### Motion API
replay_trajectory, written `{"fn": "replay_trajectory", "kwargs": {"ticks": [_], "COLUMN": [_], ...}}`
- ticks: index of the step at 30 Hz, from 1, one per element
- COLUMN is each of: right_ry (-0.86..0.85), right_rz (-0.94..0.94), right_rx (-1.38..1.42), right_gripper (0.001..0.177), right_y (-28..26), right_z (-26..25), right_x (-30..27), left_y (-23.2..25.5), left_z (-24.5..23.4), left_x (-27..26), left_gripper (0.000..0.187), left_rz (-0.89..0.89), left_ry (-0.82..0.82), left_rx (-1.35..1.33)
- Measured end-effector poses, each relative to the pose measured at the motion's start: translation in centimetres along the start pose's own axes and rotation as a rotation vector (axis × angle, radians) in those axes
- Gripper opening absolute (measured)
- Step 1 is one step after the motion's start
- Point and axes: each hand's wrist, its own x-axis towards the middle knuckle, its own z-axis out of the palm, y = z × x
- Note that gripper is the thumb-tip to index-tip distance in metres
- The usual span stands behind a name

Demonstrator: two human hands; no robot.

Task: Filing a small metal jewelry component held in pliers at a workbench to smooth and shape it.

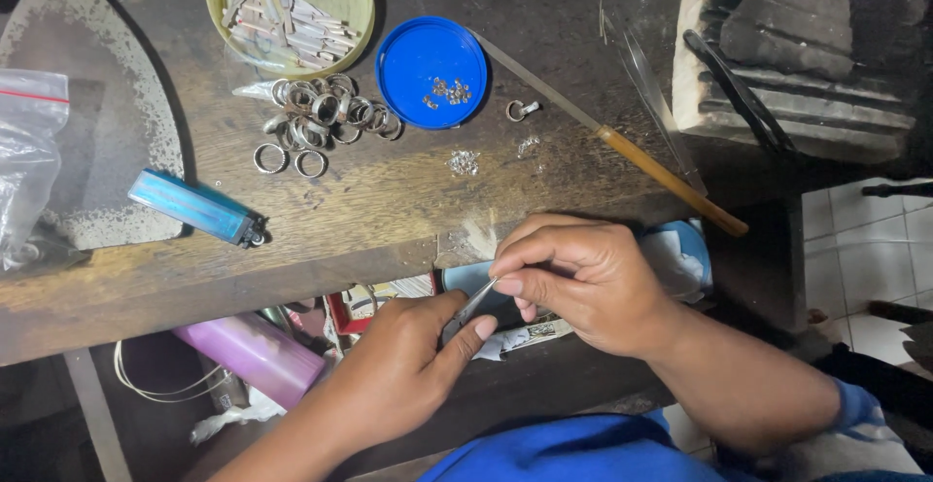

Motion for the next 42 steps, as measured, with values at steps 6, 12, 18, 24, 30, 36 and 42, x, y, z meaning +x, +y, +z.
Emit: {"fn": "replay_trajectory", "kwargs": {"ticks": [6, 12, 18, 24, 30, 36, 42], "right_ry": [-0.005, -0.01, 0.198, 0.346, 0.413, 0.427, 0.312], "right_rz": [-0.001, -0.014, -0.166, -0.399, -0.179, -0.15, -0.105], "right_rx": [-0.001, -0.034, -0.631, -1.254, -1.547, -1.497, -0.786], "right_gripper": [0.007, 0.011, 0.009, 0.013, 0.02, 0.013, 0.013], "right_y": [0.0, -0.1, -1.4, -0.3, 0.6, -0.2, -2.2], "right_z": [0.0, -0.3, -1.9, -4.7, -5.0, -5.1, -4.0], "right_x": [0.0, 0.0, 0.4, 0.7, 0.9, 0.5, -0.8], "left_y": [0.1, -0.4, -0.6, -1.1, -1.4, -1.4, -1.0], "left_z": [0.0, 0.4, 0.5, 1.2, 1.5, 1.4, 0.7], "left_x": [0.0, 0.1, 0.0, 0.3, 0.5, 0.4, 0.2], "left_gripper": [0.026, 0.028, 0.034, 0.029, 0.029, 0.03, 0.03], "left_rz": [0.003, -0.034, -0.121, -0.129, -0.09, -0.08, -0.064], "left_ry": [0.0, -0.003, -0.002, 0.022, 0.028, 0.027, 0.02], "left_rx": [-0.001, -0.006, 0.0, 0.056, 0.095, 0.095, 0.001]}}
